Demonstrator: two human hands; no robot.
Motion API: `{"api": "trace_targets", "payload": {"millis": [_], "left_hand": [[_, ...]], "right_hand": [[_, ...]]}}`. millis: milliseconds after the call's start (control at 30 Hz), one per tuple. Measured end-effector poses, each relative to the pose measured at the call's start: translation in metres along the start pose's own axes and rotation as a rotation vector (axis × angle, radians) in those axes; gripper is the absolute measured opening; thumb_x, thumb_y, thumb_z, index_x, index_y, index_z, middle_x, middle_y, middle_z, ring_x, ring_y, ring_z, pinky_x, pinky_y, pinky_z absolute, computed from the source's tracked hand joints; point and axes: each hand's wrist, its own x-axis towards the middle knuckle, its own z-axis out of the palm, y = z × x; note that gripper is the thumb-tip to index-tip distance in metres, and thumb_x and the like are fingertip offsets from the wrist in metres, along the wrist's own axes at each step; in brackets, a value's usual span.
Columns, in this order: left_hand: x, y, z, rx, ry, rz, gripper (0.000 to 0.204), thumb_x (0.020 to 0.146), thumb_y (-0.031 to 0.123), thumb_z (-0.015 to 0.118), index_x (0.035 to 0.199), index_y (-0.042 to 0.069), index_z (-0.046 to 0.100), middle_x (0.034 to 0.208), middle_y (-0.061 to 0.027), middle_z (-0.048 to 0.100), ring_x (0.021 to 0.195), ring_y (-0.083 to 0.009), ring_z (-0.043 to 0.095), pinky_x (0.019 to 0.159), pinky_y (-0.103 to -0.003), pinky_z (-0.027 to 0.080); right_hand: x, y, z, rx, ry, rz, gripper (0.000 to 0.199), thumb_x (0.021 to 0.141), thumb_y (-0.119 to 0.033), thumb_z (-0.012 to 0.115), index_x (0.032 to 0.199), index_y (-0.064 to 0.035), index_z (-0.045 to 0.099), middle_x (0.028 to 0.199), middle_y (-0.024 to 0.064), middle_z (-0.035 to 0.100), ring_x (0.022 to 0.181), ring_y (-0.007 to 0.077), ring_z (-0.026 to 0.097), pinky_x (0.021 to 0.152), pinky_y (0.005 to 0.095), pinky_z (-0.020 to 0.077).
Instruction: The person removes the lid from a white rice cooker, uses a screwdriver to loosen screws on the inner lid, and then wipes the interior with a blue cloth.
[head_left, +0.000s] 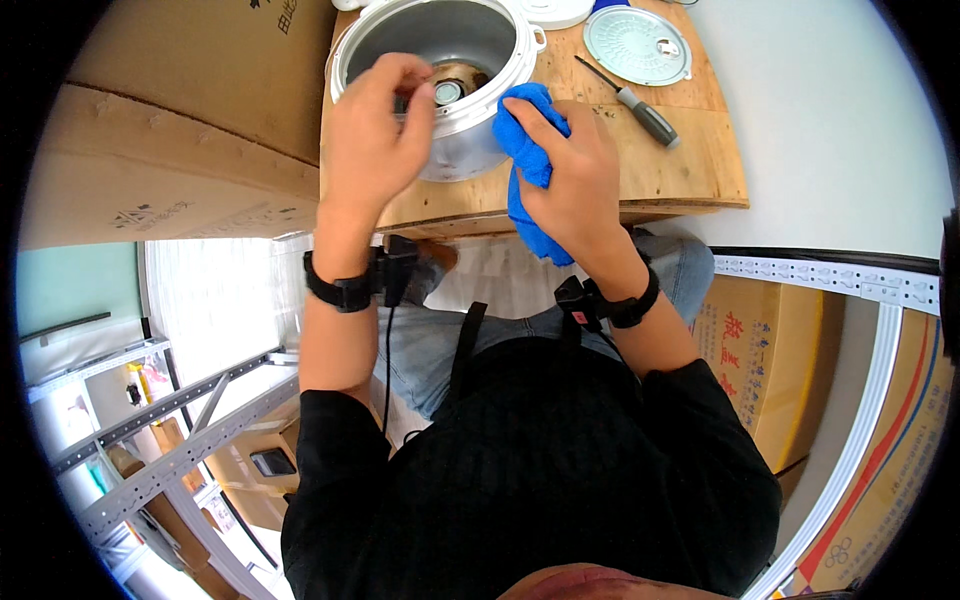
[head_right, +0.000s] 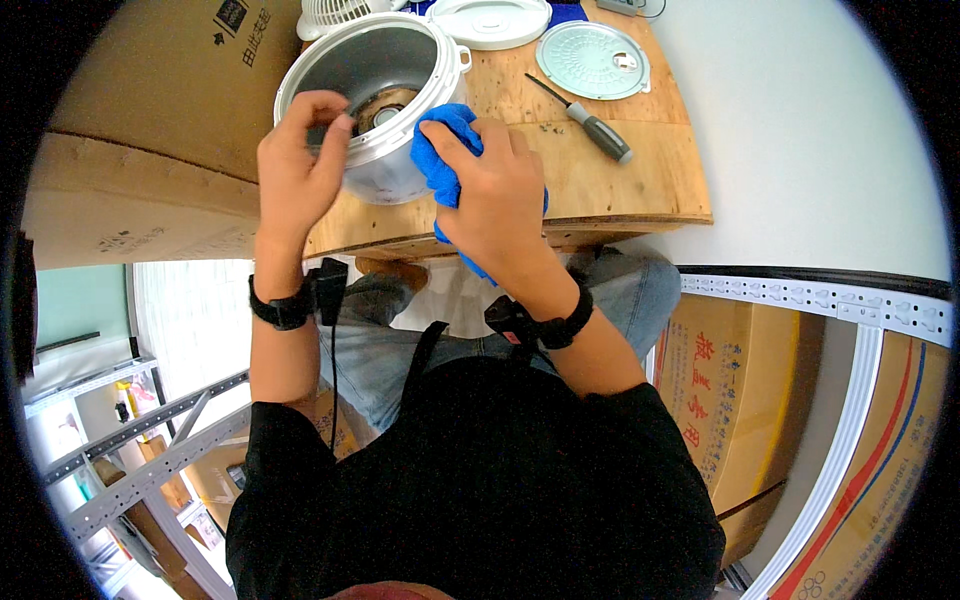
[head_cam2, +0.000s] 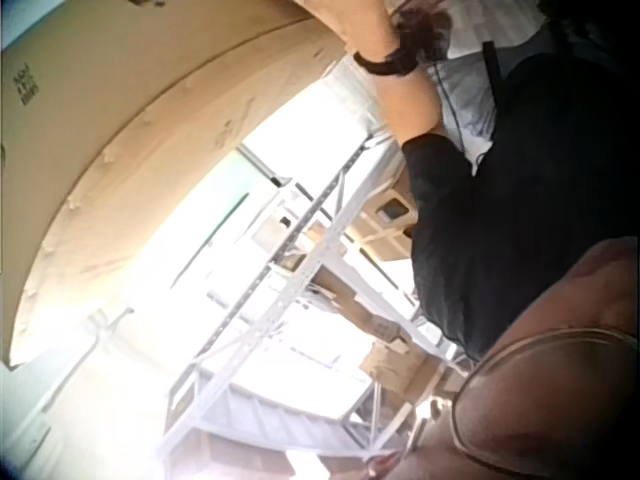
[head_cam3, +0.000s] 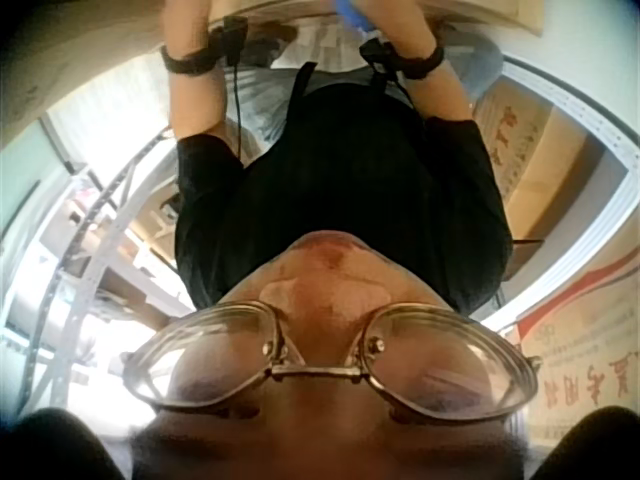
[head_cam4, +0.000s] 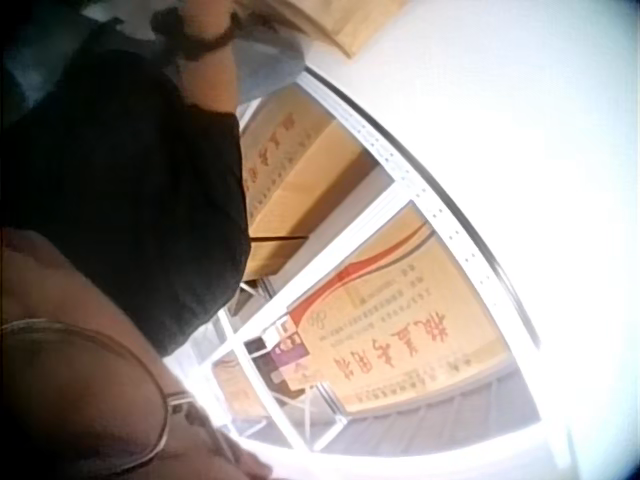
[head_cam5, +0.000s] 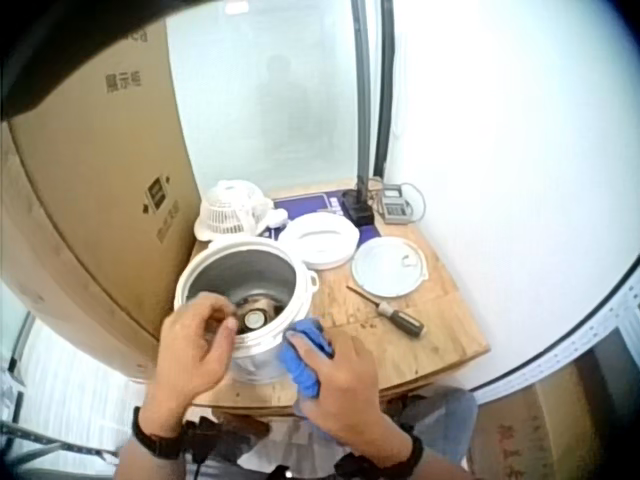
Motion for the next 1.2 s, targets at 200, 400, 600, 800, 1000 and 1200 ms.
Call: {"api": "trace_targets", "payload": {"millis": [200,400,600,800,1000,1200], "left_hand": [[0.004,0.019,0.039,-0.011,-0.008,-0.042,0.013,0.085,0.005,0.060,0.096,0.010,0.064,0.071,-0.0094,0.067,0.065,-0.0303,0.066,0.057,-0.038,0.050],[-0.002,0.008,0.054,0.117,0.206,0.049,0.012,0.075,0.006,0.061,0.083,0.012,0.067,0.058,-0.0023,0.061,0.051,-0.0196,0.060,0.049,-0.031,0.045],[-0.002,0.000,0.050,0.134,0.188,0.045,0.013,0.075,0.004,0.061,0.084,0.010,0.069,0.060,-0.0056,0.062,0.052,-0.0188,0.062,0.051,-0.029,0.048],[0.000,0.001,0.051,0.214,0.175,0.084,0.010,0.075,0.005,0.059,0.074,0.009,0.069,0.058,-0.0080,0.062,0.051,-0.0218,0.062,0.050,-0.031,0.048],[0.002,-0.001,0.045,0.208,0.106,0.046,0.008,0.074,0.005,0.058,0.070,0.008,0.065,0.056,-0.0080,0.060,0.048,-0.0222,0.059,0.048,-0.030,0.046],[0.001,-0.014,0.030,0.125,0.036,0.093,0.009,0.075,0.003,0.056,0.071,0.005,0.064,0.057,-0.0088,0.057,0.049,-0.0199,0.057,0.049,-0.029,0.044]], "right_hand": [[-0.003,-0.014,0.004,-0.057,-0.064,0.025,0.063,0.062,-0.012,0.073,0.124,-0.0221,0.064,0.105,0.0129,0.056,0.094,0.0354,0.056,0.072,0.0461,0.0425],[-0.001,-0.004,0.008,0.014,-0.046,0.036,0.064,0.063,-0.010,0.071,0.125,-0.0237,0.064,0.100,0.0132,0.056,0.088,0.0356,0.056,0.071,0.0460,0.0437],[0.013,0.022,0.013,-0.039,0.007,0.049,0.066,0.063,-0.009,0.071,0.126,-0.0236,0.062,0.095,0.0134,0.056,0.084,0.0364,0.056,0.069,0.0447,0.0460],[0.001,-0.003,0.009,0.008,-0.071,0.030,0.063,0.065,-0.011,0.070,0.126,-0.0236,0.062,0.094,0.0124,0.057,0.086,0.0356,0.058,0.069,0.0470,0.0448],[0.004,0.007,0.012,0.012,-0.042,0.027,0.058,0.069,-0.009,0.068,0.125,-0.0268,0.064,0.094,0.0110,0.058,0.085,0.0344,0.059,0.069,0.0444,0.0459],[0.003,0.012,0.004,0.028,-0.024,0.011,0.061,0.068,-0.007,0.069,0.126,-0.0270,0.064,0.096,0.0111,0.058,0.087,0.0343,0.059,0.072,0.0443,0.0472]]}}
